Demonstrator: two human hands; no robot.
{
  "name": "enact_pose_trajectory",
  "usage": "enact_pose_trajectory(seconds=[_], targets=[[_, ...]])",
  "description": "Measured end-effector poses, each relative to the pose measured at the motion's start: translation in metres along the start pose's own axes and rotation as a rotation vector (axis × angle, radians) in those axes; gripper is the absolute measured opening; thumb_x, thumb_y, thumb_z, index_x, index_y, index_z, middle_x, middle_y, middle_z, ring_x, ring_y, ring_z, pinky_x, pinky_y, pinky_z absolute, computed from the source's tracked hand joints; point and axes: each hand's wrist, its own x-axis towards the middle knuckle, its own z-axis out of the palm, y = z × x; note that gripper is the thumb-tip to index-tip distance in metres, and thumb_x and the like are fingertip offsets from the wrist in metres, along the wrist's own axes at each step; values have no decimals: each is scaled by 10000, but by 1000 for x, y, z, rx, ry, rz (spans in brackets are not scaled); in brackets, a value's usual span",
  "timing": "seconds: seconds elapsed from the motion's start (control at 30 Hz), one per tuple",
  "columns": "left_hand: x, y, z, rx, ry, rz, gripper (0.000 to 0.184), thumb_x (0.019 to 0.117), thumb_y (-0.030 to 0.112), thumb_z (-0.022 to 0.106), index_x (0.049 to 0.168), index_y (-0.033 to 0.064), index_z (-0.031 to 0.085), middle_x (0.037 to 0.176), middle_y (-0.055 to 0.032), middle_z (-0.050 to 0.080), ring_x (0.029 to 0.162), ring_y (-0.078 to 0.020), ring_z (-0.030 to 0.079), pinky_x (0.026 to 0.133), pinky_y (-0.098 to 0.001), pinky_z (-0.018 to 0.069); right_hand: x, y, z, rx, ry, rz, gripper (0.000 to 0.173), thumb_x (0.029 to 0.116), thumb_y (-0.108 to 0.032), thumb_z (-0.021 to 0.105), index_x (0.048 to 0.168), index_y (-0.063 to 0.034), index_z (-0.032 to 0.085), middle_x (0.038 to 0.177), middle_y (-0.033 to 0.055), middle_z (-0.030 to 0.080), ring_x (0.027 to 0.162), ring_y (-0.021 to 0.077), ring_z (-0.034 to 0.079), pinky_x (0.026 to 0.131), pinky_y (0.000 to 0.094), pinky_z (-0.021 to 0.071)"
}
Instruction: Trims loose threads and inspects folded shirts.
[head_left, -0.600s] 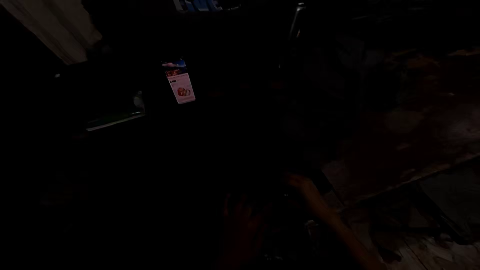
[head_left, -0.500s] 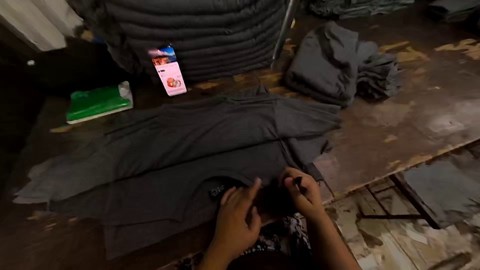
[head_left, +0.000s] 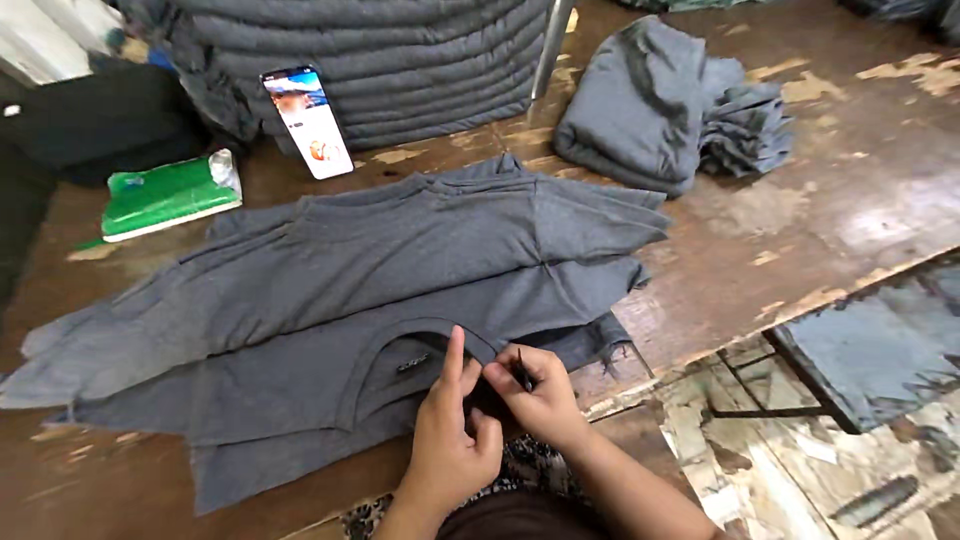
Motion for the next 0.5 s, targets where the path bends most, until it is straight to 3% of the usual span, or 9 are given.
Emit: enact_pose_trajectory(seconds=[0.07,0.17,0.27,0.33,0.43,0.5], targets=[[-1,-1,-1,6,-7,5,900,811,12,587,1604,-37,164,1348,-150,652,1221,-72,631,1035,-248,510,0,-3,3,155,17,104,231,1005,-103,536,805,-67,643,712,-117,593,626,-107,493,582,91,408],[2,-3,-1,-3,21,17,805,829,-12,592,1564,-65,267,1240,-136,706,1140,-63,664,983,-233,531,-1,-6,2,254,16,140,207,972,-47,525,811,-103,642,722,-140,618,631,-108,513,585,90,422],[12,-7,2,56,105,63,448,856,-29,649,1303,-59,636,1089,-127,747,1005,-66,704,928,-205,552,-3,-8,-1,226,6,90,184,926,-32,555,778,-97,643,711,-129,620,661,-106,548,613,90,447],[20,-12,4,111,153,114,223,892,22,688,1100,12,766,956,-99,741,911,-50,685,875,-155,534,-4,-7,-2,167,-9,31,182,916,-45,563,746,-76,621,687,-107,593,647,-107,521,594,82,416],[26,-19,7,22,212,129,75,922,73,721,961,43,778,900,-47,732,874,-19,679,837,-147,553,-3,-4,-13,-28,-38,-76,213,971,-102,565,785,-14,620,699,-21,600,659,-74,530,611,89,426],[28,-23,7,-96,238,98,48,915,66,734,949,60,767,923,-7,730,886,-11,682,825,-165,576,-1,0,-22,-214,-17,-114,227,995,-180,613,857,1,626,722,18,603,652,-40,525,610,104,434]])
